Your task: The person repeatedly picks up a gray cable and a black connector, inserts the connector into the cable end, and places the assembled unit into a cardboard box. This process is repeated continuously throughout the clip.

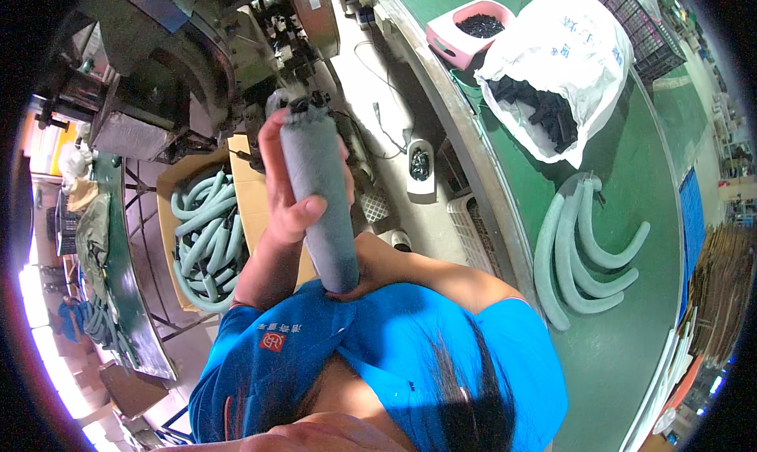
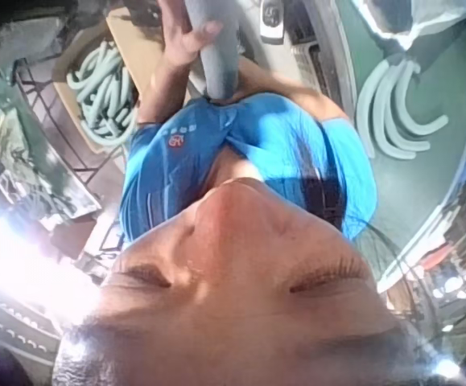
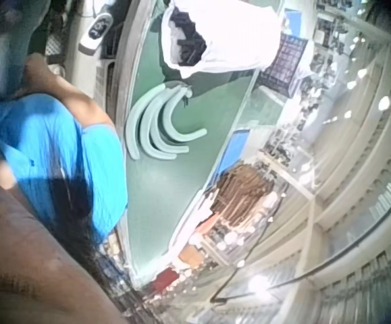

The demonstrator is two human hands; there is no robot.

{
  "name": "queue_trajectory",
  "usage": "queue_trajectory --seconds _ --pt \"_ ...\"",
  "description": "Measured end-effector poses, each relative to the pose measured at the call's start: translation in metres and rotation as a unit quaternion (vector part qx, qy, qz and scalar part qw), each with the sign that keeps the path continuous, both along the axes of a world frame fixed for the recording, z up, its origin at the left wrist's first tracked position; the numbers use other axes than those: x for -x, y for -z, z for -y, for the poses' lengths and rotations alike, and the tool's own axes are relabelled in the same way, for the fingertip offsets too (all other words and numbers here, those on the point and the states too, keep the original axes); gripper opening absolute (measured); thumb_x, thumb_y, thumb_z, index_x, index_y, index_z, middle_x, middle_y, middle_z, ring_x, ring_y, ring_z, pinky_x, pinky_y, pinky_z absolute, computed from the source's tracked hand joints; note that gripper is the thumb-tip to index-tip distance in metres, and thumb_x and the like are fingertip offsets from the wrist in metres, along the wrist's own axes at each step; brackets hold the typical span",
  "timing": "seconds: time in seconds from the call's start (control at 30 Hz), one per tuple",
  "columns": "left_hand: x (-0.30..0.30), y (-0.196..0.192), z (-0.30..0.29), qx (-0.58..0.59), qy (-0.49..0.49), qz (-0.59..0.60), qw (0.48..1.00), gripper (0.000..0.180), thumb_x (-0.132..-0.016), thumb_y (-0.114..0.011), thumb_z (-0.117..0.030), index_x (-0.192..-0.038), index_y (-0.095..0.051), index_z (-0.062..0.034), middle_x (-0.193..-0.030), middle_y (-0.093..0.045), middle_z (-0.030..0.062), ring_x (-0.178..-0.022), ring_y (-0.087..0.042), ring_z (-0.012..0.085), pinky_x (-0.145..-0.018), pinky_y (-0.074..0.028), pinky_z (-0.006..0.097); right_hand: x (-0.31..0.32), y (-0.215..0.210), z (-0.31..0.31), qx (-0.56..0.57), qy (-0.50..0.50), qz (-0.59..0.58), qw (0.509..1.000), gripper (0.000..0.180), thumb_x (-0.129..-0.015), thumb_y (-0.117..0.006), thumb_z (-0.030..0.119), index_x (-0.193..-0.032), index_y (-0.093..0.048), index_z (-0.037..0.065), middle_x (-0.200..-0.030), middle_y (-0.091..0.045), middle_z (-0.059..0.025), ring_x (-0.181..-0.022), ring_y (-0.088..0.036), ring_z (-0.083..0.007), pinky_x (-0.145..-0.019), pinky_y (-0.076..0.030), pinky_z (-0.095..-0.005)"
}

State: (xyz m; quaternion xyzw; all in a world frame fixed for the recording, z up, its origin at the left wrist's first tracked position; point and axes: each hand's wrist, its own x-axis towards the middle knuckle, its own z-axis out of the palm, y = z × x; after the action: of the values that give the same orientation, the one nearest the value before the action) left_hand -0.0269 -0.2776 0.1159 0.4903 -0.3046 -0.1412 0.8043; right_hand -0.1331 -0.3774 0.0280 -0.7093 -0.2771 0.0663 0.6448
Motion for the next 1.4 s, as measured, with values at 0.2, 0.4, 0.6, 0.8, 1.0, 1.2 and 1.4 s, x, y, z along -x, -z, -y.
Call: queue_trajectory --seconds 0.2,0.4,0.6,0.8,1.0,1.2,1.4 --pt "0.031 -0.015 -0.026 0.028 0.0 -0.09 0.996 0.09 -0.063 -0.081 -0.016 -0.129 -0.021 -0.0073 -0.114 -0.049 0.0166 -0.099 -0.054 0.0223 -0.084 -0.045 0.035 0.005 0.025 -0.023 0.05 0.006 0.047 0.998 0.044 -0.065 -0.077 0.028 -0.102 -0.059 0.01 -0.078 -0.065 -0.0105 -0.071 -0.064 -0.0292 -0.065 -0.051 -0.0352" --pt "0.042 0.005 -0.059 -0.019 -0.006 -0.055 0.998 0.066 -0.062 -0.08 -0.013 -0.109 -0.035 -0.0048 -0.102 -0.052 0.0096 -0.09 -0.054 0.0159 -0.076 -0.044 0.029 0.002 0.026 -0.037 0.084 -0.017 0.068 0.994 0.042 -0.069 -0.072 0.033 -0.101 -0.059 0.009 -0.073 -0.062 -0.0111 -0.067 -0.063 -0.0297 -0.06 -0.049 -0.0367" --pt "0.058 -0.019 -0.084 0.09 0.063 -0.167 0.98 0.067 -0.066 -0.077 -0.001 -0.11 -0.028 -0.0122 -0.101 -0.052 0.0133 -0.096 -0.062 0.0301 -0.079 -0.051 0.043 -0.011 0.035 -0.049 0.093 -0.038 0.072 0.992 0.041 -0.073 -0.068 0.039 -0.097 -0.059 0.008 -0.068 -0.06 -0.0108 -0.062 -0.061 -0.0289 -0.056 -0.048 -0.0375" --pt "0.047 0.005 -0.125 -0.042 -0.112 -0.164 0.979 0.07 -0.064 -0.074 -0.004 -0.118 -0.029 -0.0106 -0.09 -0.056 0.0122 -0.066 -0.06 0.018 -0.058 -0.052 0.031 -0.022 0.052 -0.061 0.07 -0.081 0.008 0.994 0.042 -0.077 -0.064 0.045 -0.094 -0.059 0.006 -0.063 -0.058 -0.0104 -0.058 -0.059 -0.0281 -0.052 -0.046 -0.0383" --pt "0.043 0.05 -0.193 -0.054 -0.181 -0.264 0.946 0.049 -0.06 -0.064 0.002 -0.104 -0.042 -0.0062 -0.078 -0.056 0.0094 -0.053 -0.057 0.0175 -0.049 -0.049 0.03 -0.102 0.122 -0.01 -0.403 0.178 -0.575 0.69 0.034 -0.095 -0.043 0.026 -0.064 -0.038 0.015 -0.051 -0.034 0.0013 -0.046 -0.04 -0.0118 -0.043 -0.033 -0.0275" --pt "0.069 0.067 -0.223 -0.135 -0.078 -0.318 0.935 0.065 -0.054 -0.067 0.01 -0.11 -0.038 -0.0066 -0.079 -0.055 0.0102 -0.057 -0.059 0.0193 -0.049 -0.049 0.03 -0.143 0.098 -0.02 -0.427 0.148 -0.518 0.726 0.03 -0.092 -0.042 0.015 -0.109 -0.053 -0.008 -0.101 -0.061 -0.0188 -0.093 -0.06 -0.0294 -0.089 -0.049 -0.0424" --pt "0.068 0.068 -0.238 -0.08 -0.046 -0.34 0.936 0.069 -0.056 -0.07 0.01 -0.111 -0.033 -0.0089 -0.08 -0.056 0.0113 -0.061 -0.061 0.0214 -0.051 -0.05 0.032 -0.152 0.046 -0.049 -0.349 0.081 -0.465 0.81 0.032 -0.092 -0.038 0.007 -0.118 -0.049 -0.01 -0.113 -0.059 -0.0218 -0.101 -0.06 -0.0278 -0.096 -0.047 -0.0396"
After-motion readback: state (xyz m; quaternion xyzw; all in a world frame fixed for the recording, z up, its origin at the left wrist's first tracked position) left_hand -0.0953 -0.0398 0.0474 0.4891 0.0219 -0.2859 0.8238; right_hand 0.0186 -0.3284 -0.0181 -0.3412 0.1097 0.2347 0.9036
